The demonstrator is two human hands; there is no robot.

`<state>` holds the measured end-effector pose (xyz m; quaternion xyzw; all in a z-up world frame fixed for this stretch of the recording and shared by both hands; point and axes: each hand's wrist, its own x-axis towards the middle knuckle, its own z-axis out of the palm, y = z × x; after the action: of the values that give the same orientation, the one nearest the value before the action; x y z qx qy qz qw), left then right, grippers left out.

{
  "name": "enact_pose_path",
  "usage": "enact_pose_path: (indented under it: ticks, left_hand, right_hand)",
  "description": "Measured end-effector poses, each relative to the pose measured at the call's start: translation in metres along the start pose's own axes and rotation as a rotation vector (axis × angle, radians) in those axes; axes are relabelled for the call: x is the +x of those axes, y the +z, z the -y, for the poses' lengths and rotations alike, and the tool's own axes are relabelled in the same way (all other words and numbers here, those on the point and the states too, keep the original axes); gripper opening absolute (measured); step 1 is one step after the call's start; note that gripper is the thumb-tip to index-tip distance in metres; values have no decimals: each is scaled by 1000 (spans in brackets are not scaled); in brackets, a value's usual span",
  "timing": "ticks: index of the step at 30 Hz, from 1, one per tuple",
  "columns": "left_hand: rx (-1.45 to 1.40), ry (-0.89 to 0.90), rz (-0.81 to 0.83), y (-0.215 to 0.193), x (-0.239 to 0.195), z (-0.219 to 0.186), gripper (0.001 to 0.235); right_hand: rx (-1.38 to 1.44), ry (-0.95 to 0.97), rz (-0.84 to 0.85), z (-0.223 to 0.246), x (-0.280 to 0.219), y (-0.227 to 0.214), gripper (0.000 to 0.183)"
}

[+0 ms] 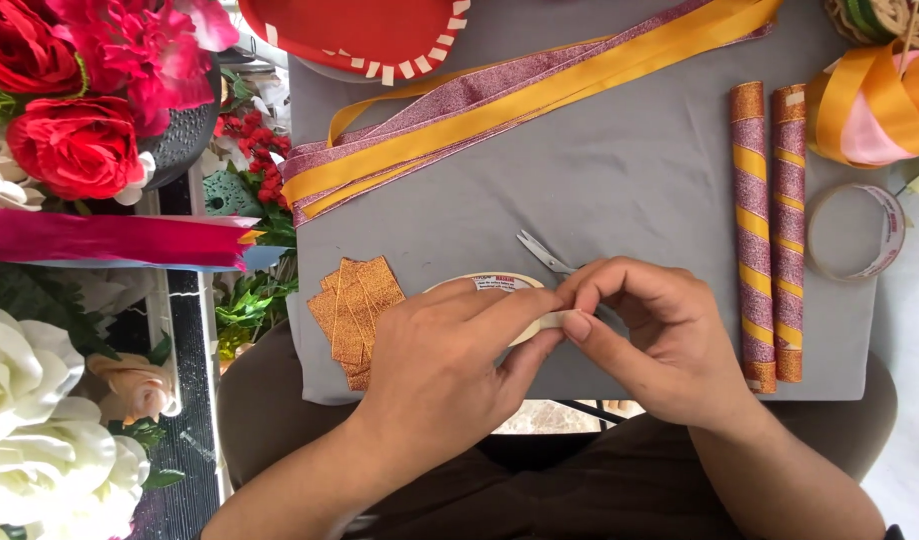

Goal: Cutting small pieces of double-sided tape and applying them to a decorative stick.

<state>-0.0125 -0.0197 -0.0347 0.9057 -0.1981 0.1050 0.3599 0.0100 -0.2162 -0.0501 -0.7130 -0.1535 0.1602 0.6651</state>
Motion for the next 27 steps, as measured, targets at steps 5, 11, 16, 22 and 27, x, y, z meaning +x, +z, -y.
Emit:
enact_pose_path:
  ticks: [5, 11, 16, 22, 27]
  left_hand:
    - [33, 5, -22, -1, 0, -1, 8]
    - [47, 20, -56, -1, 1, 1, 11]
    - [44, 28, -89, 2, -3, 5, 16]
    - [18, 30, -128, -3, 1, 9, 17]
    - [30, -15, -180, -9, 2, 14, 19]
  right_hand:
    - [113, 34, -42, -5, -3, -1, 9]
    - [170, 46, -92, -12, -7, -2, 5]
    - [154, 45, -134, -15, -9, 2, 7]
    - [97, 27, -64, -11, -4, -4, 13]
    - [-663, 37, -5, -8, 5, -18, 13]
